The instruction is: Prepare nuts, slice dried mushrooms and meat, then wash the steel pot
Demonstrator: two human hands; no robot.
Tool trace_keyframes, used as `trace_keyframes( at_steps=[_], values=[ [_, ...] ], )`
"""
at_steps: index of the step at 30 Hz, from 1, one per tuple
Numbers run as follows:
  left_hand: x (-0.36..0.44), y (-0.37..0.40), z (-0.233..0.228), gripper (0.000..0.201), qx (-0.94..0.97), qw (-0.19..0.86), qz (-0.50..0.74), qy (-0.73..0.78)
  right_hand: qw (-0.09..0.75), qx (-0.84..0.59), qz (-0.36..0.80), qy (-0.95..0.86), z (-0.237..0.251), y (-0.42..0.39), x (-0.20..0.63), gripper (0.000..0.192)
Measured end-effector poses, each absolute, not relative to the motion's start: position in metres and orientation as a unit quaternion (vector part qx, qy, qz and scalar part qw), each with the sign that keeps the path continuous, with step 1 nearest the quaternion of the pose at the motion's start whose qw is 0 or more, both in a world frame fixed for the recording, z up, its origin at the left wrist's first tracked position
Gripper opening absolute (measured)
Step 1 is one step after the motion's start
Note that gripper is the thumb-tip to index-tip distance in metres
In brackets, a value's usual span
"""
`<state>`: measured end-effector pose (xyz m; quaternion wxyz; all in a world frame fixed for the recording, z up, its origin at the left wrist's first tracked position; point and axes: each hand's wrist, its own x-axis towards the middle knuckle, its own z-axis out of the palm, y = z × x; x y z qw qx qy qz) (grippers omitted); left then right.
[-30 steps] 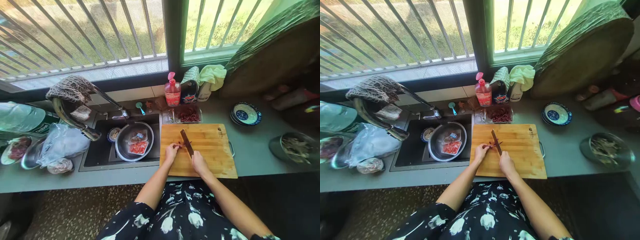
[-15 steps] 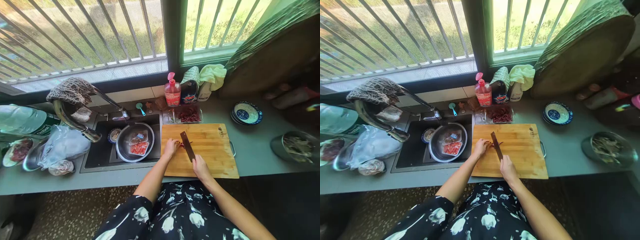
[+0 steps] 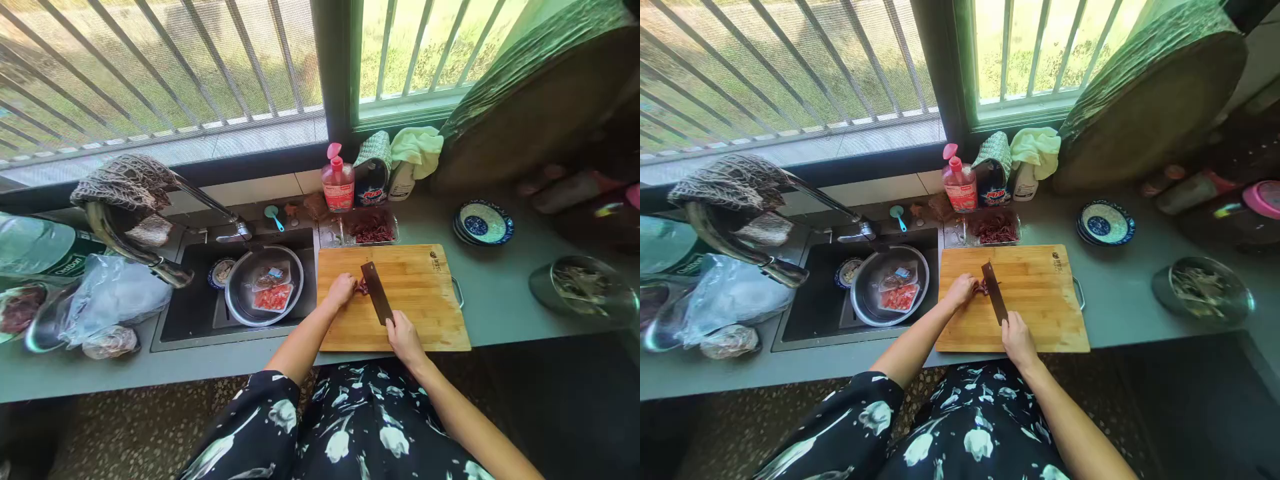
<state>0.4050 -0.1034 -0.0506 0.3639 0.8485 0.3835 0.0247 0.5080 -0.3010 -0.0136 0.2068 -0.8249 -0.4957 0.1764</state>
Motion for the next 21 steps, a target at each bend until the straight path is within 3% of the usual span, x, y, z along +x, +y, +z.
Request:
trace_keyframes(
  at_steps=[6, 10, 14, 21],
  values=[
    [0.372, -0.090, -0.050, 0.015, 0.786, 0.386, 0.088, 0.474, 0.189, -0.808, 0.215, -0.515, -0.017, -0.295, 0.491, 0.016],
    [0.332, -0.088, -0.053, 0.014, 0.604, 0.553, 0.172, 0.548, 0.158, -0.795, 0.252, -0.528, -0.024, -0.281, 0.472, 0.015],
    [0.305, -0.095, -0.052, 0.021, 0.412, 0.725, 0.247, 0.494, 0.130, -0.828, 0.222, -0.498, -0.026, -0.272, 0.474, 0.016],
    [0.284, -0.099, -0.037, 0.009, 0.249, 0.801, 0.287, 0.462, 0.134, -0.887, 0.161, -0.412, -0.024, -0.300, 0.528, 0.019]
  ],
)
